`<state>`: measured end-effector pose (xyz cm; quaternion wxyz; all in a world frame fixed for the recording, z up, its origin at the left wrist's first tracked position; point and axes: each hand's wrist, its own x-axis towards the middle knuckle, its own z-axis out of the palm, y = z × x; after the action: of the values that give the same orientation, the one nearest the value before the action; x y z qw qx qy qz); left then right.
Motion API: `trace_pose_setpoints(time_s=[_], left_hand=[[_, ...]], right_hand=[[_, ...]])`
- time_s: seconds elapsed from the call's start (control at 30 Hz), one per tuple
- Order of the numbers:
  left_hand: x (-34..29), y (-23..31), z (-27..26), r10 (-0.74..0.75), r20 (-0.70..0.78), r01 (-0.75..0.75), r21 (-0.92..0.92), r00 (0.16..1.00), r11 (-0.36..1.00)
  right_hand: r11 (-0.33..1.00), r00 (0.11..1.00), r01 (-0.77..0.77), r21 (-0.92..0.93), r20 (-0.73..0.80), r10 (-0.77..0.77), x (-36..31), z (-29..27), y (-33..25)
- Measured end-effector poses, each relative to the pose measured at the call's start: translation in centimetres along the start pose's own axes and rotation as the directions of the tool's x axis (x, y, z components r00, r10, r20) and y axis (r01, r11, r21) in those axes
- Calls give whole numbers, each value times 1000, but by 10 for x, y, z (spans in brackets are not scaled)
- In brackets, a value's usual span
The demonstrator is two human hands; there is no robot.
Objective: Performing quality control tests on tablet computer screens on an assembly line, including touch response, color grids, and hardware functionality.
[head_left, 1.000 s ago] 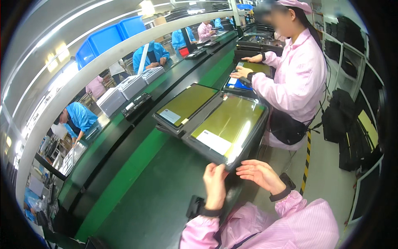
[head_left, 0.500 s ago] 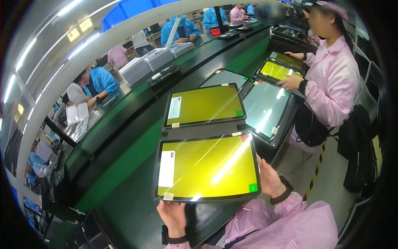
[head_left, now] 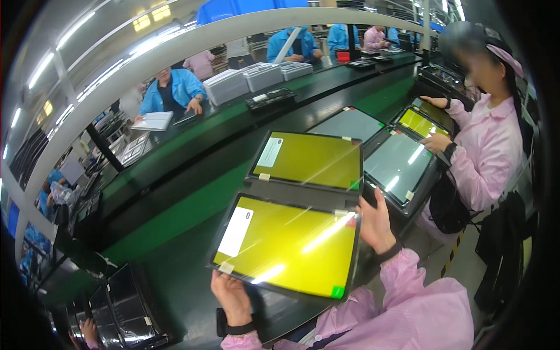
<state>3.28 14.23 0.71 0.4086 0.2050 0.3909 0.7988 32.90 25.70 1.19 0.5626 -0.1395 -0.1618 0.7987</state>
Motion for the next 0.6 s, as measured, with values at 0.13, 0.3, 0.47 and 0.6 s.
trace_pose_setpoints(time_s=[0.13, 0.3, 0.47, 0.6], left_hand=[[17, 35, -75, -29, -78, 33, 51, 997, 998], [39, 69, -151, -32, 38, 21, 256, 999, 966], [66, 75, -126, -207, 51, 173, 378, 977, 910], [99, 78, -159, -224, -39, 198, 626, 974, 754]], right_hand=[[984, 981, -178, 25, 82, 175, -33, -4, 44], [907, 920, -389, -159, -29, 390, -89, 9, 95], [789, 808, -587, -182, -64, 586, -114, 6, 106], [586, 619, -773, -243, -87, 781, -105, -14, 89]])
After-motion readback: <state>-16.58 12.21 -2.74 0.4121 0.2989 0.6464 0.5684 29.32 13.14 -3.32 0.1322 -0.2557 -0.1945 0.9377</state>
